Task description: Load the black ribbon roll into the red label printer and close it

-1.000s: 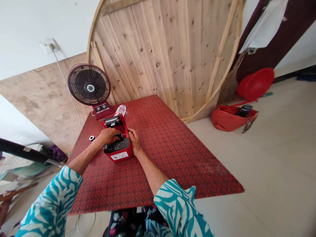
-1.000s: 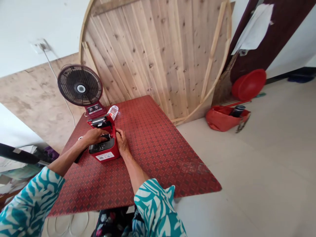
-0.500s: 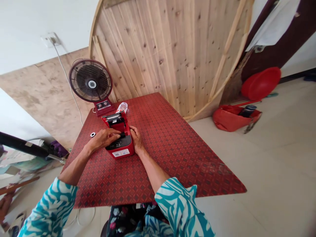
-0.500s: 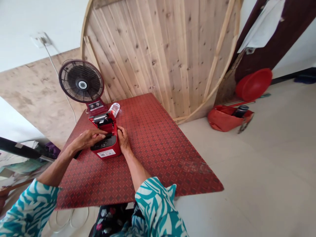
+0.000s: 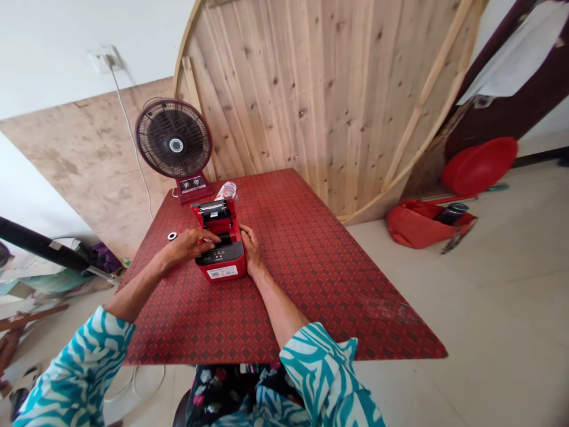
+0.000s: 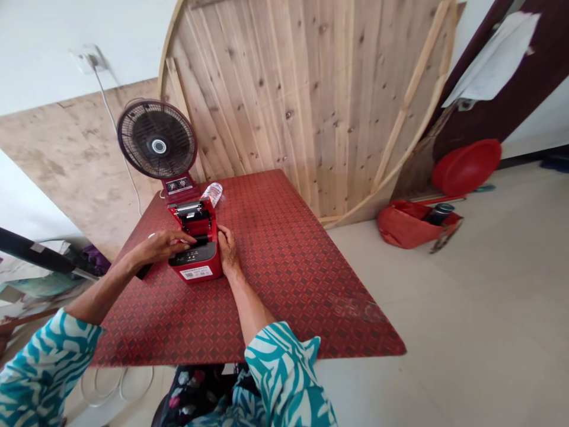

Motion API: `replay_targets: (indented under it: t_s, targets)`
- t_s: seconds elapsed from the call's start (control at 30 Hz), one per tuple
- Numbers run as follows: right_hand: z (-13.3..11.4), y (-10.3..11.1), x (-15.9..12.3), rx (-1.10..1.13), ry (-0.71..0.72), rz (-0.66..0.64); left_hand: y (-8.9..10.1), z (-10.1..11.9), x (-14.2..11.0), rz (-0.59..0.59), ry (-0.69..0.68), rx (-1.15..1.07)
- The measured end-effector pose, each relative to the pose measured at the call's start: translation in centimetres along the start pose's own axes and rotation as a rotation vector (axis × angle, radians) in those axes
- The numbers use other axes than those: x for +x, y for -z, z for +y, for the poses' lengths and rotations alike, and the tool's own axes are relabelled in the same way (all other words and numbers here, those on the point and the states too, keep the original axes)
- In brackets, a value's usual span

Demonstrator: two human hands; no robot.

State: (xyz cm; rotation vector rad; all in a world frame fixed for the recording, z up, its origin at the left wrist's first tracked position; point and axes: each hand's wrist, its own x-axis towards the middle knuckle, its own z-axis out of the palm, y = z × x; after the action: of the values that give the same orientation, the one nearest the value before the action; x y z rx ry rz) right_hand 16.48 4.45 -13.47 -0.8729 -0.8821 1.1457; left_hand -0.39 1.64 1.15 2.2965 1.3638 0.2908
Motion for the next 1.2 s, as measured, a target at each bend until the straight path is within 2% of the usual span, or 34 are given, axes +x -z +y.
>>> replay_targets:
  t_s: [0.23,0.37,0.73,0.9,1.2]
  targets:
    - [-0.1,-0.1,0.0,-0.008,0.003,0.008,0.6,0.5,0.6,-0.131,0.021,-0.051]
    - [-0.1,-0.1,0.0,-0.009,0.003,0.018,0.5,0.7,1.0,-0.114,0.022,-0.085]
    - [0.1,0.0,0.0,0.0,0.004,0.014,-1.1,0.6,1.2,-0.039,0.028,0.084]
    - [0.1,0.0,0.0,-0.003,0.013,0.01,-0.5,1.1,0.8,-0.105,-0.071,-0.068]
    - [0.4,0.2,0.0,-0.012,0.02,0.008,-1.0,0.2,1.6,-0.107,0.151,-0.465]
